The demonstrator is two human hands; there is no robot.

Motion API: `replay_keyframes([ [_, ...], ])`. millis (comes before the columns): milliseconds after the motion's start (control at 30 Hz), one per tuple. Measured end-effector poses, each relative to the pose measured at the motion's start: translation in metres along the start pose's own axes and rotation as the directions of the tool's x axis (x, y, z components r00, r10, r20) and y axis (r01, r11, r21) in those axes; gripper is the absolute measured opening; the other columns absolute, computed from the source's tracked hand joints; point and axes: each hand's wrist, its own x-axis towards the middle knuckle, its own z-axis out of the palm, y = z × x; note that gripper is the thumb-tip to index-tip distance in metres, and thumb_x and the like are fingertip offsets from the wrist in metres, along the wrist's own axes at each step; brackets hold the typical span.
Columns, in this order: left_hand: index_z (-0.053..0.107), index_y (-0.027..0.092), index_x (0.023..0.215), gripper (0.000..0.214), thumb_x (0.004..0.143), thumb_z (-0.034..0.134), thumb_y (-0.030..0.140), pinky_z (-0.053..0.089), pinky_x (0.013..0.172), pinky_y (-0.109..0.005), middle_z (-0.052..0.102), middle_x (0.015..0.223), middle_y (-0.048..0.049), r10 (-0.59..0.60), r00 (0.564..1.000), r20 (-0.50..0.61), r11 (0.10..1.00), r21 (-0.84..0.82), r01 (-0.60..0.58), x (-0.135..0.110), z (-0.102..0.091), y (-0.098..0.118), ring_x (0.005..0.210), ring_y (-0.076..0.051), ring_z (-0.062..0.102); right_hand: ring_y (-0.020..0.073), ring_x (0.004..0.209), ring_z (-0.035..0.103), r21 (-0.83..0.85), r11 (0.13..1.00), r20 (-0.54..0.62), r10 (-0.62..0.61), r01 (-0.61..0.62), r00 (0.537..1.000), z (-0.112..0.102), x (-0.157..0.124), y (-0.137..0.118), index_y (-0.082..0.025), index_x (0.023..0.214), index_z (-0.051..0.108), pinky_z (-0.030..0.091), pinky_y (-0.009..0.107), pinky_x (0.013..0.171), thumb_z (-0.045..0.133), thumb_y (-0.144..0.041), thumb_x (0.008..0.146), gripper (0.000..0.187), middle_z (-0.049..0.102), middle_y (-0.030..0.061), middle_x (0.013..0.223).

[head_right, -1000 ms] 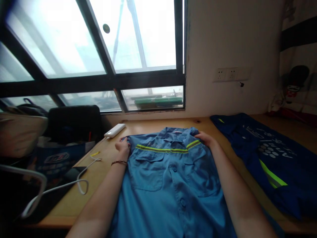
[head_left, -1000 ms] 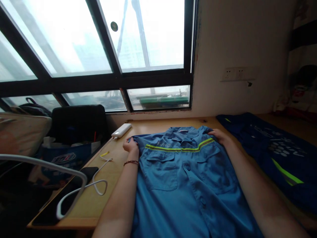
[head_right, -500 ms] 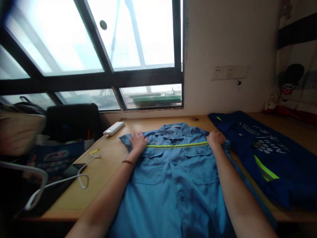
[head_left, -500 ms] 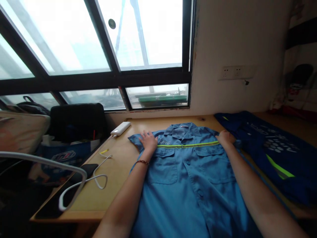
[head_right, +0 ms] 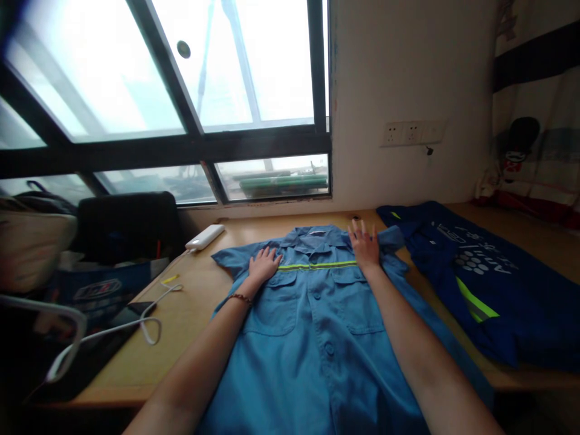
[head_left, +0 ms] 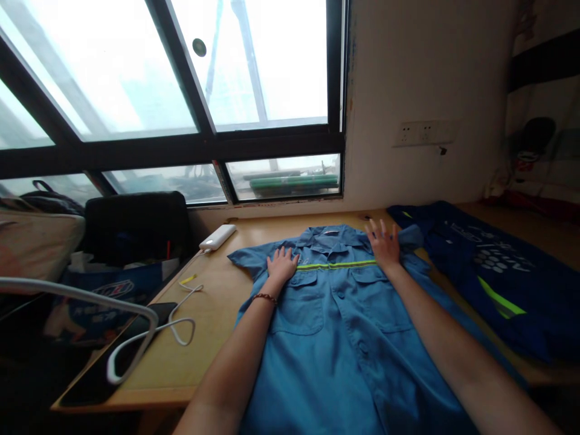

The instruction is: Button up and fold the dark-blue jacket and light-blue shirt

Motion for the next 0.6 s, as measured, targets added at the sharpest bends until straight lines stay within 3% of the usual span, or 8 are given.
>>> replay_keyframes([
  [100, 0.038, 0.028, 0.126, 0.057, 0.08, 0.022, 0.056, 0.016, 0.097, -0.054, 0.027, 0.139, -0.0055, -0.009, 1.0, -0.002, 1.0, -0.009, 0.009, 0.002, 0.001, -0.003, 0.127, -0.028, 0.02, 0.0302, 0.127, 0.006, -0.024, 0.973, -0.017, 0.231, -0.231, 0.973, 0.01, -0.002, 0.005, -0.015, 0.126, 0.038, 0.004, 0.054, 0.096, 0.025, -0.01, 0.084, 0.045, 0.023, 0.0116, 0.138],
  [167, 0.037, 0.028, 0.127, 0.058, 0.079, 0.021, 0.057, 0.016, 0.098, -0.054, 0.026, 0.139, -0.0055, -0.001, 1.0, 0.003, 1.0, -0.012, 0.001, 0.006, 0.001, -0.005, 0.127, -0.028, 0.019, 0.031, 0.125, 0.012, -0.003, 0.984, 0.041, 0.18, -0.18, 0.983, 0.016, -0.004, 0.0, -0.015, 0.123, 0.042, 0.01, 0.053, 0.096, 0.028, -0.013, 0.084, 0.042, 0.029, 0.0135, 0.135],
  [233, 0.035, 0.028, 0.128, 0.059, 0.079, 0.021, 0.058, 0.016, 0.098, -0.053, 0.025, 0.14, -0.0056, 0.018, 1.0, 0.019, 1.0, -0.011, -0.018, 0.013, 0.001, -0.009, 0.128, -0.027, 0.018, 0.0314, 0.119, 0.025, 0.043, 0.989, 0.197, 0.128, -0.139, 0.972, 0.024, -0.007, -0.011, -0.017, 0.116, 0.048, 0.017, 0.053, 0.093, 0.033, -0.019, 0.084, 0.036, 0.041, 0.0142, 0.125],
  [300, 0.034, 0.028, 0.128, 0.059, 0.079, 0.021, 0.058, 0.015, 0.098, -0.053, 0.023, 0.14, -0.0054, 0.041, 0.998, 0.042, 0.999, -0.008, -0.04, 0.021, 0.0, -0.013, 0.128, -0.026, 0.017, 0.0335, 0.113, 0.032, 0.067, 0.974, 0.376, 0.176, -0.216, 0.91, 0.033, -0.01, -0.021, -0.02, 0.113, 0.051, 0.02, 0.058, 0.089, 0.035, -0.031, 0.084, 0.035, 0.047, 0.0128, 0.119],
  [367, 0.033, 0.029, 0.129, 0.058, 0.079, 0.022, 0.057, 0.015, 0.099, -0.051, 0.022, 0.141, -0.0046, 0.066, 0.996, 0.062, 0.998, -0.005, -0.066, 0.028, -0.002, -0.017, 0.128, -0.025, 0.017, 0.0369, 0.114, 0.03, 0.062, 0.947, 0.492, 0.245, -0.315, 0.835, 0.041, -0.011, -0.021, -0.026, 0.116, 0.049, 0.016, 0.064, 0.086, 0.036, -0.042, 0.082, 0.04, 0.043, 0.01, 0.125],
  [433, 0.032, 0.029, 0.129, 0.058, 0.079, 0.023, 0.057, 0.014, 0.099, -0.05, 0.022, 0.141, -0.004, 0.084, 0.994, 0.074, 0.996, -0.003, -0.084, 0.033, -0.003, -0.02, 0.128, -0.024, 0.017, 0.0383, 0.117, 0.025, 0.047, 0.92, 0.525, 0.309, -0.389, 0.793, 0.043, -0.008, -0.005, -0.028, 0.119, 0.046, 0.013, 0.065, 0.086, 0.037, -0.049, 0.08, 0.045, 0.036, 0.0084, 0.131],
  [500, 0.032, 0.029, 0.129, 0.059, 0.079, 0.022, 0.058, 0.015, 0.099, -0.049, 0.023, 0.14, -0.0041, 0.092, 0.993, 0.073, 0.996, -0.003, -0.092, 0.035, -0.004, -0.021, 0.128, -0.024, 0.018, 0.0367, 0.115, 0.03, 0.027, 0.891, 0.525, 0.373, -0.453, 0.765, 0.036, -0.003, 0.023, -0.023, 0.116, 0.05, 0.019, 0.061, 0.088, 0.038, -0.048, 0.08, 0.046, 0.04, 0.0131, 0.126],
  [600, 0.033, 0.029, 0.129, 0.059, 0.079, 0.022, 0.058, 0.016, 0.099, -0.049, 0.024, 0.14, -0.0045, 0.09, 0.995, 0.051, 0.996, -0.002, -0.09, 0.034, -0.003, -0.021, 0.128, -0.024, 0.019, 0.0341, 0.107, 0.042, -0.032, 0.825, 0.374, 0.533, -0.564, 0.759, 0.017, 0.006, 0.069, -0.012, 0.105, 0.057, 0.032, 0.051, 0.083, 0.038, -0.036, 0.082, 0.039, 0.052, 0.0219, 0.108],
])
